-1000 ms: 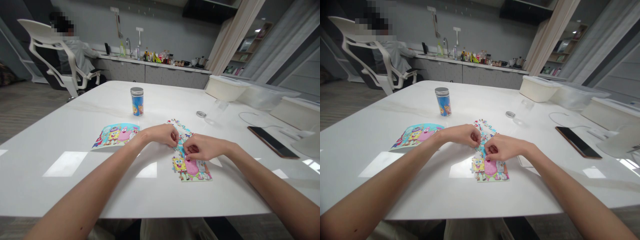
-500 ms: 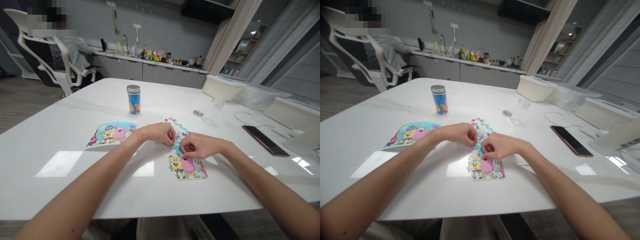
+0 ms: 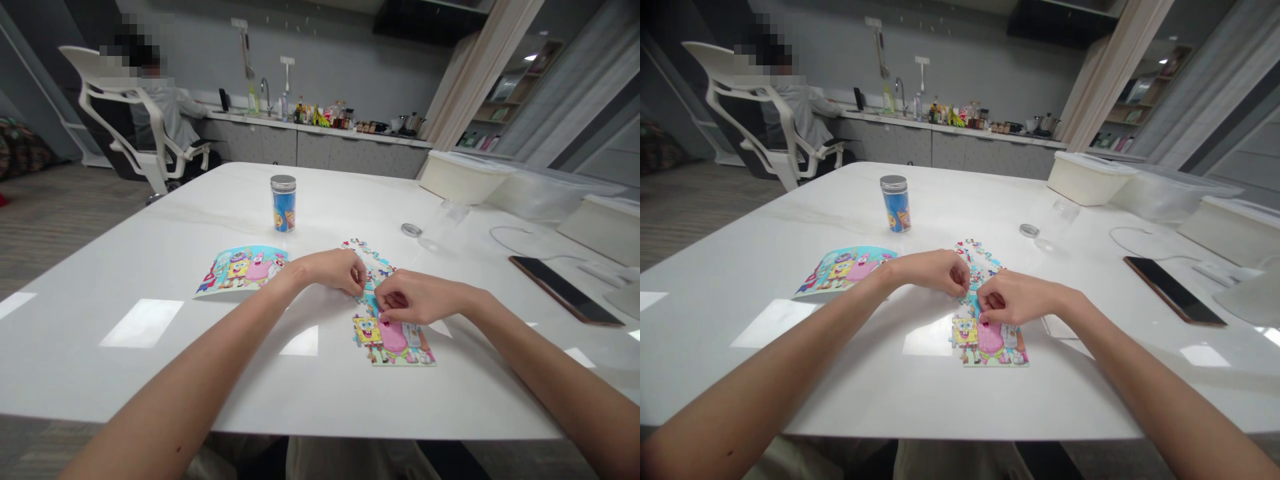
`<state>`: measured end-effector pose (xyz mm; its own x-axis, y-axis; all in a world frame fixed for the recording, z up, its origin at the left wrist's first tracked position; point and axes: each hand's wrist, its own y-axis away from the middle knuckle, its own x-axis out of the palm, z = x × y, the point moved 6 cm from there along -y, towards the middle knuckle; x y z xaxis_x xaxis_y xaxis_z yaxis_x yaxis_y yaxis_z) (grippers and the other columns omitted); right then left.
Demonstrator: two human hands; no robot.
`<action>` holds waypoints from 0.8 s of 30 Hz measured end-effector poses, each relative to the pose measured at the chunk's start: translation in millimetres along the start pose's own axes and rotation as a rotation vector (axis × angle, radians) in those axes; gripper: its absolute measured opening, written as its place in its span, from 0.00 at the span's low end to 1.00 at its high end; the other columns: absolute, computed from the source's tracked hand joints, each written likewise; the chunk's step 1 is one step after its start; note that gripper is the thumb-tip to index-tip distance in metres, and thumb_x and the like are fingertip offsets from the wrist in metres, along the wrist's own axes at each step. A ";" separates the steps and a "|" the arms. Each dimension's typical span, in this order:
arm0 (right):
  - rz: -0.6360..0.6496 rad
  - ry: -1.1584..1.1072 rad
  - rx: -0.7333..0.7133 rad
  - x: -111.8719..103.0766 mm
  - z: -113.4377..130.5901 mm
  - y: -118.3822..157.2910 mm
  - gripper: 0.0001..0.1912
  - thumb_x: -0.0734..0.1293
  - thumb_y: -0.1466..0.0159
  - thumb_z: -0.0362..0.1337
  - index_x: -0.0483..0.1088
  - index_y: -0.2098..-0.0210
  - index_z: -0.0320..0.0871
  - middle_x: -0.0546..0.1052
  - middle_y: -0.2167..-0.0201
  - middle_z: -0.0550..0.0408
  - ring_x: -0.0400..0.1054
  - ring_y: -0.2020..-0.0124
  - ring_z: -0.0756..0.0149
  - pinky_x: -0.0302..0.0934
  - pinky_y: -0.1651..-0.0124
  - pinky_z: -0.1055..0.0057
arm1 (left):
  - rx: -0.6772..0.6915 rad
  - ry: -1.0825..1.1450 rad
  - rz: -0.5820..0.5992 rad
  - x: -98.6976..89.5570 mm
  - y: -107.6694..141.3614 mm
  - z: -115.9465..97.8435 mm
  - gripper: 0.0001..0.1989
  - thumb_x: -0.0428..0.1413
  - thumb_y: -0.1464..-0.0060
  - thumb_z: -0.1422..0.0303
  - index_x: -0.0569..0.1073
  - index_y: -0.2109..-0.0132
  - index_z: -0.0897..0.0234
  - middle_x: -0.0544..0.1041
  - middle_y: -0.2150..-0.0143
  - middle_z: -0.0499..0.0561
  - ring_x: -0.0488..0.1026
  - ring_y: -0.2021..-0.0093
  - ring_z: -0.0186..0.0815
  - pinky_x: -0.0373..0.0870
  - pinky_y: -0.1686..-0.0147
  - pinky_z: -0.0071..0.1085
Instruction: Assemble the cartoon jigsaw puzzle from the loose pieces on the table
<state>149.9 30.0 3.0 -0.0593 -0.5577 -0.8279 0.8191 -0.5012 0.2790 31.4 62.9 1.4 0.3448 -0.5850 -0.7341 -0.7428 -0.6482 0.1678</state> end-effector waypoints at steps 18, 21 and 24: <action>0.007 -0.005 -0.004 -1.5 3.5 -0.3 0.12 0.65 0.37 0.41 0.67 0.74 0.42 0.69 0.81 0.60 0.61 0.80 0.74 0.53 0.73 0.74 | -0.023 -0.005 0.017 -0.8 2.4 -3.8 0.06 0.57 0.54 0.73 0.78 0.67 0.66 0.80 0.69 0.49 0.75 0.67 0.33 0.66 0.68 0.24; 0.001 -0.001 -0.009 -1.9 4.1 -0.4 0.13 0.66 0.37 0.42 0.67 0.75 0.42 0.68 0.81 0.61 0.61 0.80 0.74 0.54 0.73 0.74 | -0.031 0.000 0.008 -1.6 2.6 -2.9 0.06 0.57 0.54 0.73 0.77 0.67 0.65 0.80 0.70 0.48 0.75 0.67 0.32 0.66 0.68 0.23; -0.002 -0.002 -0.012 -1.5 2.9 -0.5 0.13 0.66 0.37 0.42 0.68 0.74 0.41 0.68 0.81 0.61 0.61 0.80 0.74 0.55 0.73 0.75 | -0.034 -0.013 -0.003 -2.2 3.0 -2.3 0.06 0.57 0.55 0.72 0.78 0.67 0.64 0.80 0.69 0.48 0.75 0.67 0.32 0.65 0.70 0.23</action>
<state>147.9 29.1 5.6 -0.0618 -0.5579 -0.8276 0.8260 -0.4941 0.2714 29.7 61.1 5.0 0.3392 -0.5769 -0.7431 -0.7221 -0.6659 0.1874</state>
